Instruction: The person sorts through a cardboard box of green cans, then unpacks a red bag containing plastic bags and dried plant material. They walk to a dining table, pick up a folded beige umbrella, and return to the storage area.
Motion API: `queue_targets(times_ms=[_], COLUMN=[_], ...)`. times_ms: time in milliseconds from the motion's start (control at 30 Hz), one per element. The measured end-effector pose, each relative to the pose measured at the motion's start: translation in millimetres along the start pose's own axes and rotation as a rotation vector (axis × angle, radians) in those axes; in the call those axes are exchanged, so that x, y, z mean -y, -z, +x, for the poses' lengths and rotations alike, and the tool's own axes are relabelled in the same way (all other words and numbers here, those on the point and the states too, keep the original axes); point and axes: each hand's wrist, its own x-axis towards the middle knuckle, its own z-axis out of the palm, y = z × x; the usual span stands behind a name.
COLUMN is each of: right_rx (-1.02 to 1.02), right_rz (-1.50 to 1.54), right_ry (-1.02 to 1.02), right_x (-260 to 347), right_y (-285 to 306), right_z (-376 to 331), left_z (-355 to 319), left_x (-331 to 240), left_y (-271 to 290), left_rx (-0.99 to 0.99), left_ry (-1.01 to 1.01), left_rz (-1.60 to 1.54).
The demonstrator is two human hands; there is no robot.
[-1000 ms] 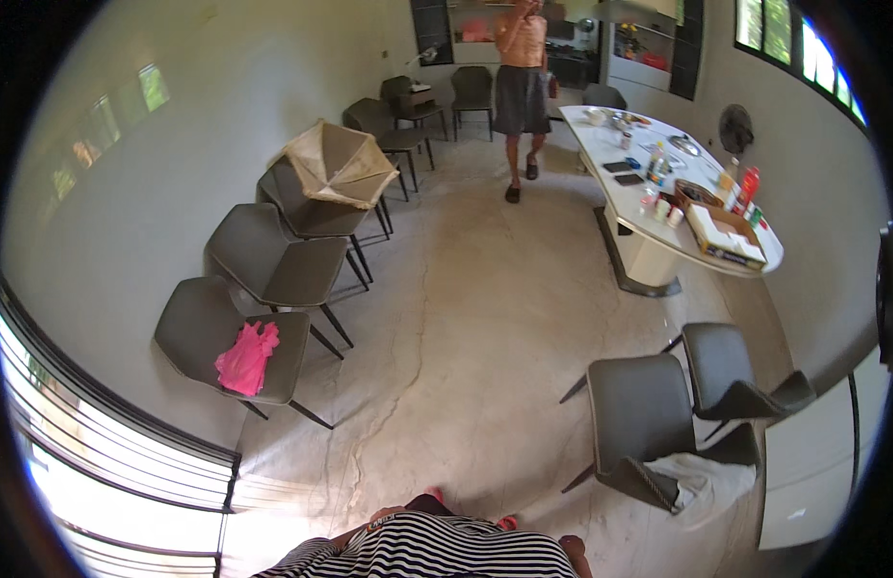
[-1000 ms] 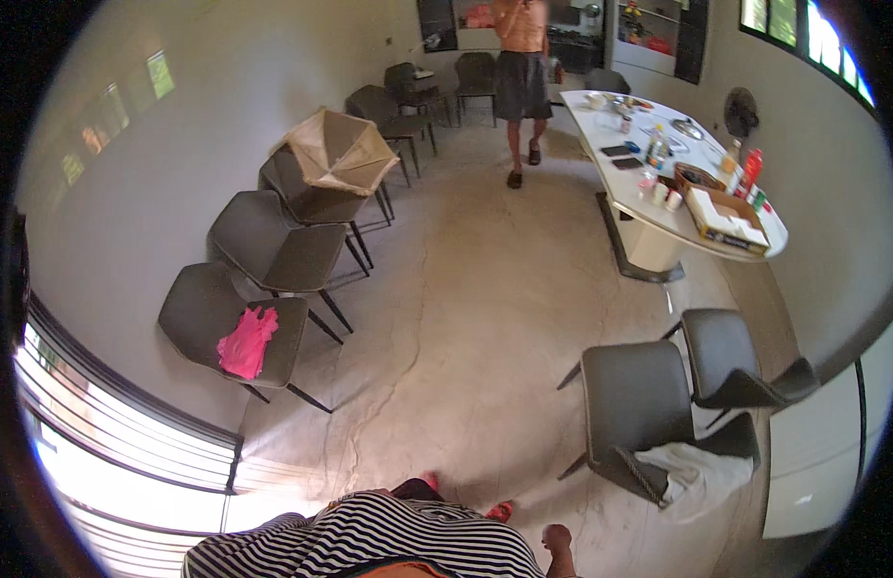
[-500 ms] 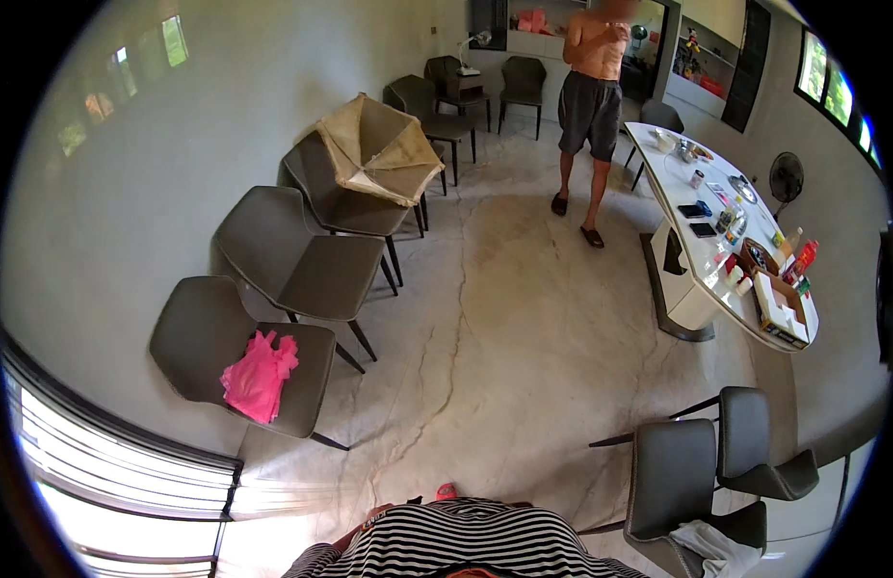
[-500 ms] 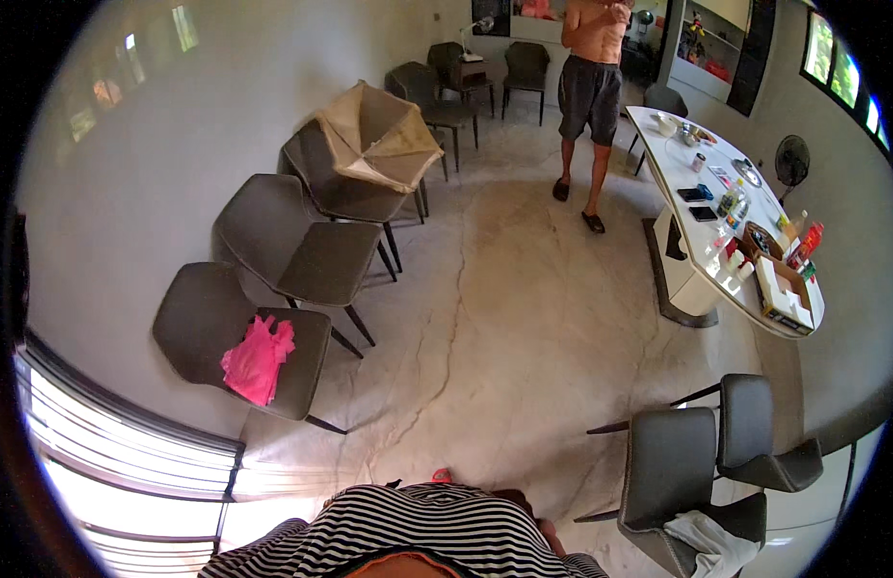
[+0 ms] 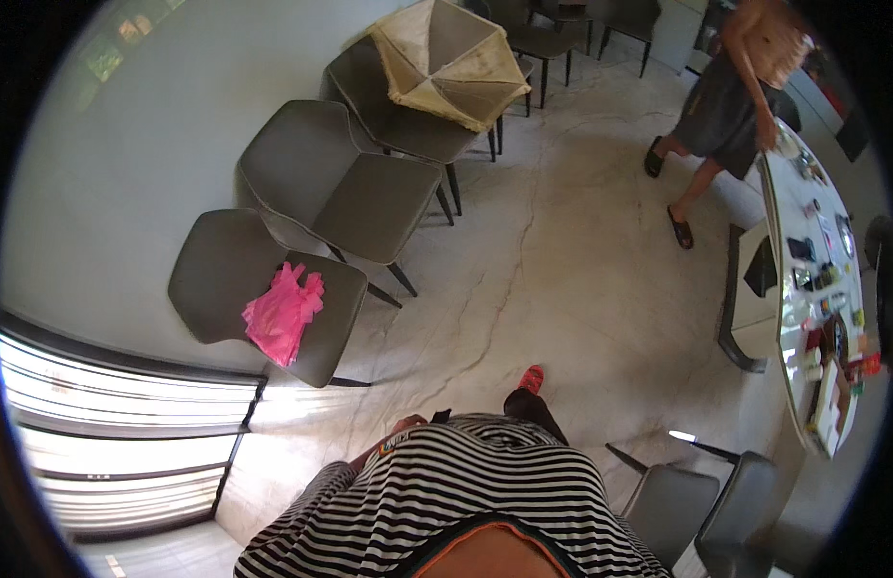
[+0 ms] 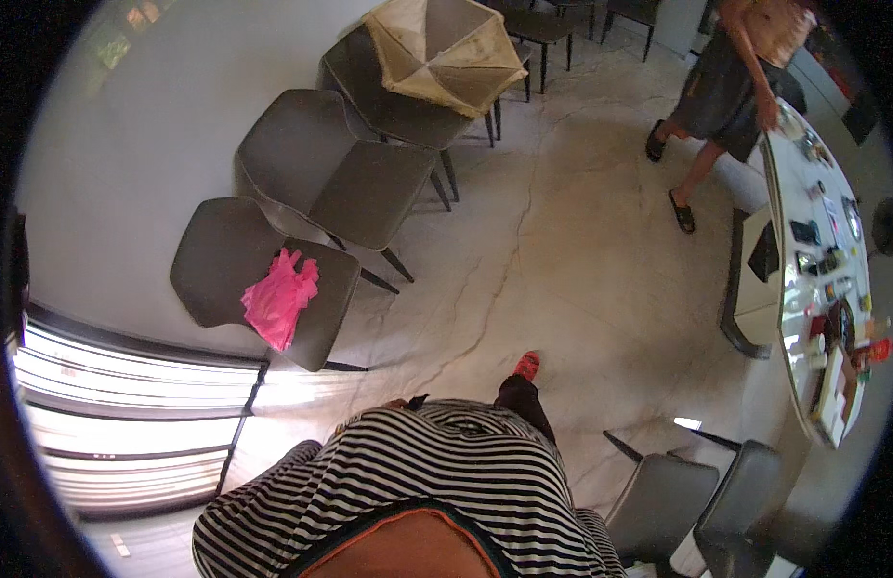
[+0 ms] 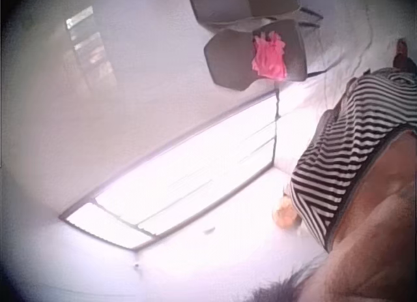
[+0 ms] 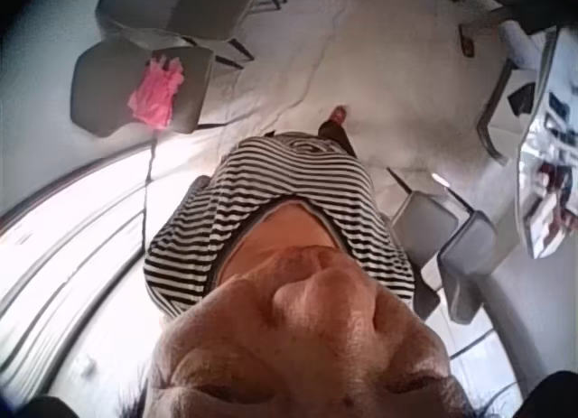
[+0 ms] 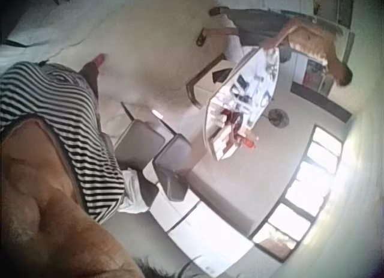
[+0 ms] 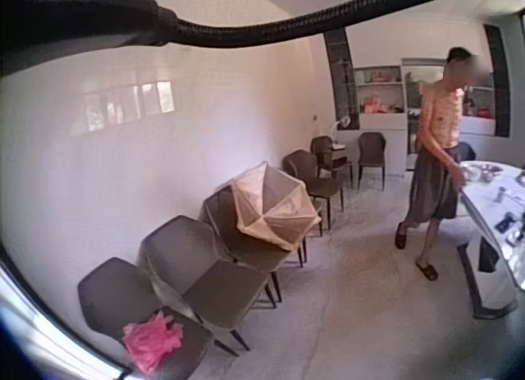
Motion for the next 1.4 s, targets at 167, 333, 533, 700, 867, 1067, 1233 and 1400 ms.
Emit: queue_targets(times_ms=[167,333,533,700,867,1067,1233,1400], right_rx=[0.029,-0.07,-0.174,-0.072,-0.022,-0.049,-0.02,0.001], right_rz=[0.019,0.358,0.247,0.235,0.04,0.004,-0.044,-0.109], right_ry=[0.035,-0.009,0.274,0.138,0.117,0.075,0.061,0.089], right_x=[95,209,371,462,555,641,697,760], right_y=[92,196,224,195,177,207,246,320], right_z=[87,173,243,275,278,319,396,478], left_z=[93,146,226,327,410,528,635,721], left_x=[-100,-198,-152,-182,-238,-317,-365,-456], left_y=[47,111,155,288,401,495,519,548], left_rx=[-0.054,-0.147,-0.19,-0.149,-0.164,-0.24,-0.166,0.044], left_ry=[0.192,0.252,0.377,0.124,0.175,0.111,-0.009,0.175], left_rz=[0.154,0.006,-0.067,-0.047,-0.213,-0.088,-0.034,-0.492])
